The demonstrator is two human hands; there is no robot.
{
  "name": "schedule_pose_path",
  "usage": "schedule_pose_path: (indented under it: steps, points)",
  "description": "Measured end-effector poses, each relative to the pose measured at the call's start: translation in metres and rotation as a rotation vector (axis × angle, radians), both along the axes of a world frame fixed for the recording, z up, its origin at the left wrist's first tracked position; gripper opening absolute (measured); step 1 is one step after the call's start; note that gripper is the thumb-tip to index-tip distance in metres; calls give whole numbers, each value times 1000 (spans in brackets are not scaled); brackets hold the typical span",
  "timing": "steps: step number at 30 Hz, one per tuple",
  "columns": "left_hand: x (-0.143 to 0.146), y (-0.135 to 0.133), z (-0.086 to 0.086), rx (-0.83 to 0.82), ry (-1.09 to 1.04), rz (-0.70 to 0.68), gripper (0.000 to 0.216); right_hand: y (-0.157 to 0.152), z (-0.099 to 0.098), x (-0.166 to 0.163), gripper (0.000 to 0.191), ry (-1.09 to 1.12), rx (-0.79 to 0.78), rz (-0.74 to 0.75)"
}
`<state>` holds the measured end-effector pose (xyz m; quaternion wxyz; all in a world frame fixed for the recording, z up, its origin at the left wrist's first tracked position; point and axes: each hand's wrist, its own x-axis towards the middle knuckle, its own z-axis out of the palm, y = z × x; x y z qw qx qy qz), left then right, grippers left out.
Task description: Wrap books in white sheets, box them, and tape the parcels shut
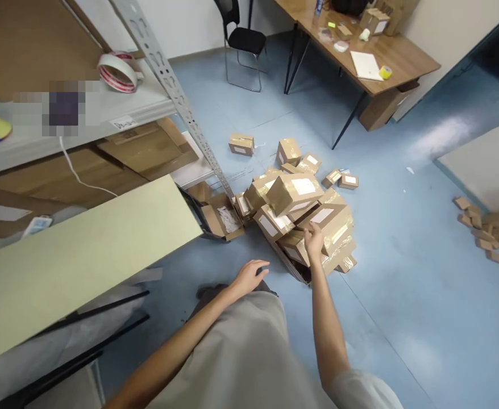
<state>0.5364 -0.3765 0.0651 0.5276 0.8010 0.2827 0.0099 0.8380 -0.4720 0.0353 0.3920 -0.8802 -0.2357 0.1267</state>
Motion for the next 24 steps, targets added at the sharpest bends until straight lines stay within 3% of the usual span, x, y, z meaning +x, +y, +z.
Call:
schedule_pose_path:
  steps: [5,10,15,19,24]
  points:
    - [-74,19,-3,-78,-1,294,27,43,23,-71,42,6,66,218]
    - [-147,29,5,-161,-108,593,30,119,55,-168,41,50,135,547]
    - [-232,51,28,-127,-243,905,31,194,91,-304,39,96,122,948]
    - [-321,60,47,-15,-342,1166,29,232,119,-421,38,114,140,1238]
    - [-446,35,62,66,-386,1473,29,252,137,-563,35,200,185,1527]
